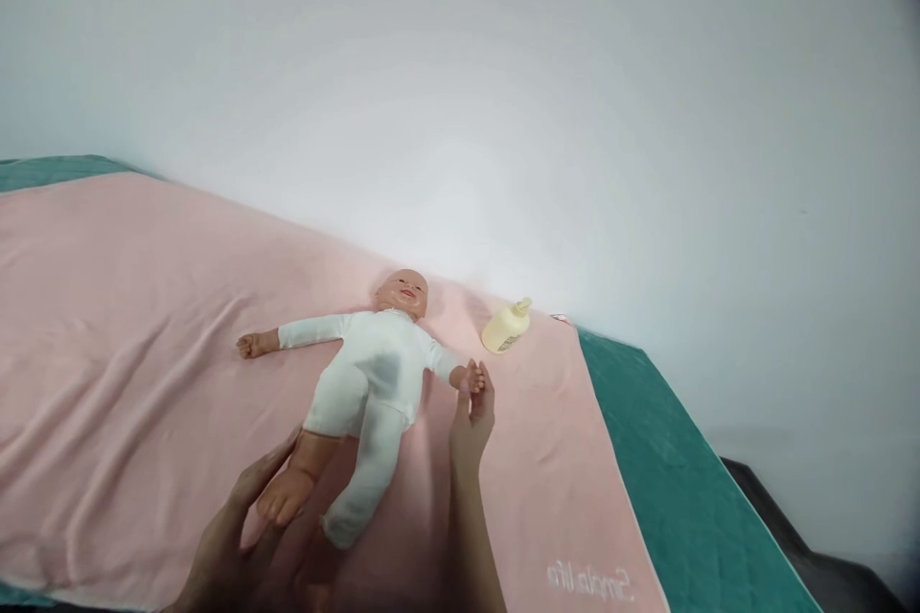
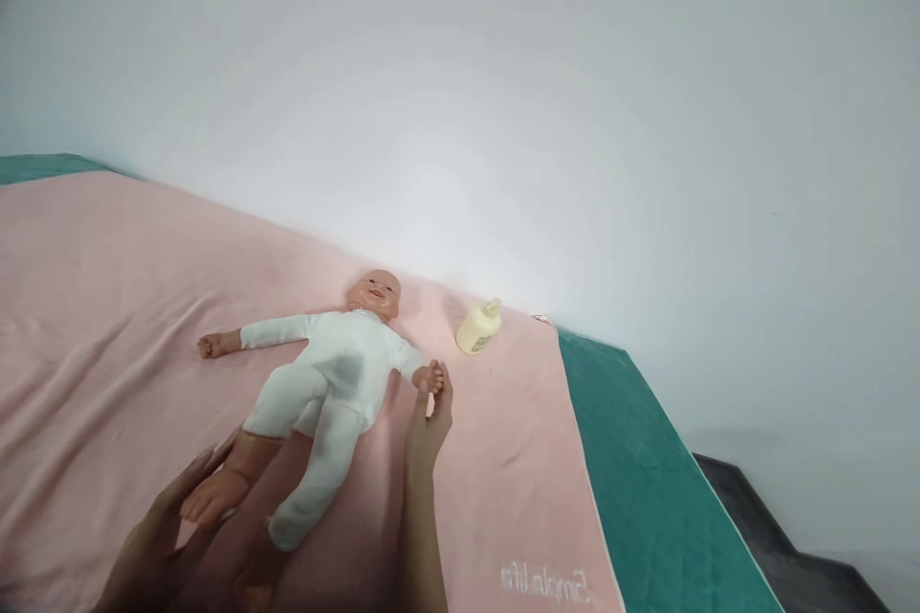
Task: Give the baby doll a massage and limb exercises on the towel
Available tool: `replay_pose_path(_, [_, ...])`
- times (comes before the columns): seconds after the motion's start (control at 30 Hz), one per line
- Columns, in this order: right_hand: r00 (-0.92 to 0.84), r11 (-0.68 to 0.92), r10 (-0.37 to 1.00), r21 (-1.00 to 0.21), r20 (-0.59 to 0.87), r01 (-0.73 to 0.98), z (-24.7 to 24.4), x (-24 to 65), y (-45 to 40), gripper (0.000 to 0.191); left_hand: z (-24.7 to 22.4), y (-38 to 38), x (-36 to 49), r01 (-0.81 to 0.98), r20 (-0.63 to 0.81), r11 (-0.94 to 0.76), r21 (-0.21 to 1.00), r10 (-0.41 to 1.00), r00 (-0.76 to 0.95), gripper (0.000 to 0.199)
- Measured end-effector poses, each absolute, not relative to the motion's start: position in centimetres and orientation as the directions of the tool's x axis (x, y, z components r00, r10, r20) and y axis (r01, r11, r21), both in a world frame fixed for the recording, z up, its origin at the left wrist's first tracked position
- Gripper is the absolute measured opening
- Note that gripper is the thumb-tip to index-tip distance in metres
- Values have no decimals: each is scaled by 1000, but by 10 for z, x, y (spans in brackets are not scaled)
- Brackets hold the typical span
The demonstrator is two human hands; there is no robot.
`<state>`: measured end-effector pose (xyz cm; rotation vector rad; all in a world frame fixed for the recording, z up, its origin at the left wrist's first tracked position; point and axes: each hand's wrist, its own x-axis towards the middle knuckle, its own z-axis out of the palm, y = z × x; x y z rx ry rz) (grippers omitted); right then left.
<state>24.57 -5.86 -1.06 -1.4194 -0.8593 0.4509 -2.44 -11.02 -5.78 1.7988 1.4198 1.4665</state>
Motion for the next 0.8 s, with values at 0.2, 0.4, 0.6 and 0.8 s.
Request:
replay_pose_path(0.2, [225,306,823,-740,522,598,-9,215,-60,39,-24,-101,-11,468,453,-387,794,891,-33,51])
replay_pose_path(0.4, [-14,379,795,-478,606,793,-22,196,-56,40,-9,-77,-2,417,467,-410,811,883,-42,52])
replay_pose_path(0.6, [-18,371,807,-484,590,792,-25,195,-56,39,-19,-75,-7,370,427,-395,841,904,-5,46])
replay_pose_path(0.8, [108,318,837,-638,536,701,-23,208,-57,38,-24,-91,-14,208,418,-406,890,908,-13,55])
